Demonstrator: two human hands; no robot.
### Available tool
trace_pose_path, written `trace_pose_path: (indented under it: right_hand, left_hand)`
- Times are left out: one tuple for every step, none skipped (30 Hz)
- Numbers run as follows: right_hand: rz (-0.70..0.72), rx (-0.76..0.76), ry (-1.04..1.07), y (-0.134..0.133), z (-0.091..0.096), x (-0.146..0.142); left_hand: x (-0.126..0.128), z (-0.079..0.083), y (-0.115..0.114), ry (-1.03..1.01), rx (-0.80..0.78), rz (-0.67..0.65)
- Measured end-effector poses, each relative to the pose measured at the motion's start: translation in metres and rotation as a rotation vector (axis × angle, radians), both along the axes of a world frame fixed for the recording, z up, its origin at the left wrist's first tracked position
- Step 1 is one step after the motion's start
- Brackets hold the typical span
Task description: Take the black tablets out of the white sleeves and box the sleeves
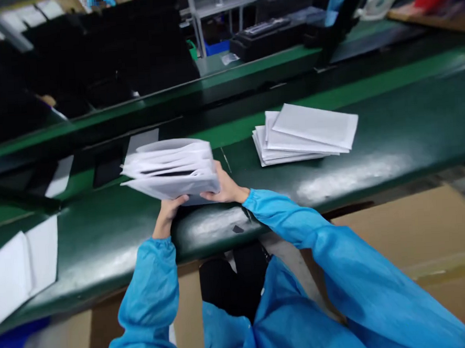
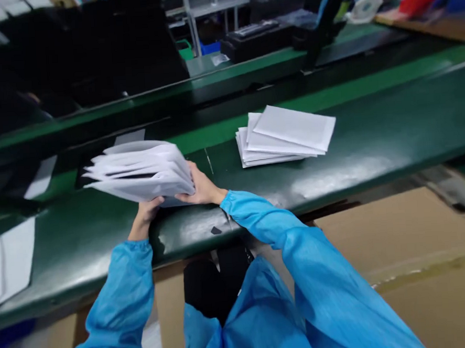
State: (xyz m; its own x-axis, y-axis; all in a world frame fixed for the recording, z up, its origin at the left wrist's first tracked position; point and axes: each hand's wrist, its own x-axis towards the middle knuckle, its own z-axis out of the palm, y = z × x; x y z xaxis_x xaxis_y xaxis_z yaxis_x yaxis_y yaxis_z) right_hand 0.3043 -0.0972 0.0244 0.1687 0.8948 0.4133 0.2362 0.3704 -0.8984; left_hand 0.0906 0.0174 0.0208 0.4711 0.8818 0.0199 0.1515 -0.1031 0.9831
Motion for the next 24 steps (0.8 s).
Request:
trace_pose_path:
  right_hand:
    - [0.019,0.027,0.009,-0.001,0.003,-0.003]
    - [0.031,0.050,0.017,-0.002,0.006,-0.007]
    - [0.036,0.071,0.024,-0.003,0.007,-0.011]
    - [0.039,0.090,0.032,-0.003,0.008,-0.014]
    - [0.040,0.102,0.043,-0.003,0.009,-0.016]
    - [0.035,0.107,0.063,-0.003,0.010,-0.017]
    - [0.023,0.105,0.094,-0.002,0.010,-0.016]
    - [0.002,0.102,0.138,-0.001,0.010,-0.014]
    - [-0.030,0.104,0.195,-0.001,0.010,-0.011]
    - [-0.071,0.112,0.263,-0.001,0.009,-0.006]
    - [-0.121,0.126,0.334,-0.003,0.009,0.001]
    - [-0.178,0.143,0.400,-0.005,0.007,0.008]
    - [-0.239,0.161,0.457,-0.010,0.006,0.016]
    - [-0.293,0.176,0.498,-0.016,0.004,0.025]
    - [-0.333,0.188,0.521,-0.025,0.002,0.034]
    - [-0.358,0.198,0.527,-0.034,0.000,0.044]
    - [-0.369,0.203,0.518,-0.045,-0.001,0.054]
    - [-0.373,0.205,0.497,-0.057,-0.003,0.063]
    - [-0.380,0.201,0.467,-0.069,-0.004,0.073]
    - [-0.396,0.196,0.434,-0.080,-0.005,0.083]
    - [-0.426,0.191,0.403,-0.090,-0.006,0.092]
    - [-0.464,0.189,0.377,-0.098,-0.006,0.100]
    - [-0.504,0.191,0.360,-0.104,-0.007,0.108]
    - [-0.545,0.194,0.352,-0.108,-0.008,0.115]
  left_hand:
    - [-0.004,-0.001,-0.001,0.020,0.024,0.006]
    - [-0.008,-0.002,-0.002,0.043,0.050,0.013]
    - [-0.011,-0.002,-0.004,0.069,0.078,0.019]
    - [-0.013,-0.001,-0.006,0.095,0.109,0.023]
    - [-0.014,0.001,-0.007,0.115,0.140,0.031]
    - [-0.012,0.005,-0.008,0.128,0.169,0.035]
    - [-0.008,0.010,-0.007,0.132,0.197,0.037]
    - [0.000,0.018,-0.006,0.132,0.223,0.031]
    - [0.010,0.028,-0.005,0.130,0.247,0.021]
    - [0.023,0.041,-0.004,0.129,0.270,0.004]
    - [0.039,0.056,-0.004,0.138,0.294,-0.028]
    - [0.058,0.074,-0.005,0.154,0.317,-0.070]
    - [0.079,0.094,-0.007,0.177,0.343,-0.124]
    - [0.101,0.115,-0.011,0.220,0.368,-0.214]
    - [0.125,0.136,-0.017,0.257,0.399,-0.293]
    - [0.151,0.157,-0.024,0.295,0.431,-0.375]
    - [0.177,0.177,-0.032,0.335,0.462,-0.462]
    - [0.205,0.195,-0.040,0.390,0.484,-0.571]
    - [0.232,0.209,-0.048,0.449,0.501,-0.693]
    - [0.260,0.221,-0.054,0.497,0.503,-0.796]
    - [0.288,0.229,-0.058,0.534,0.490,-0.864]
    - [0.315,0.233,-0.061,0.548,0.479,-0.891]
    - [0.340,0.236,-0.061,0.549,0.475,-0.903]
    - [0.364,0.237,-0.060,0.542,0.476,-0.911]
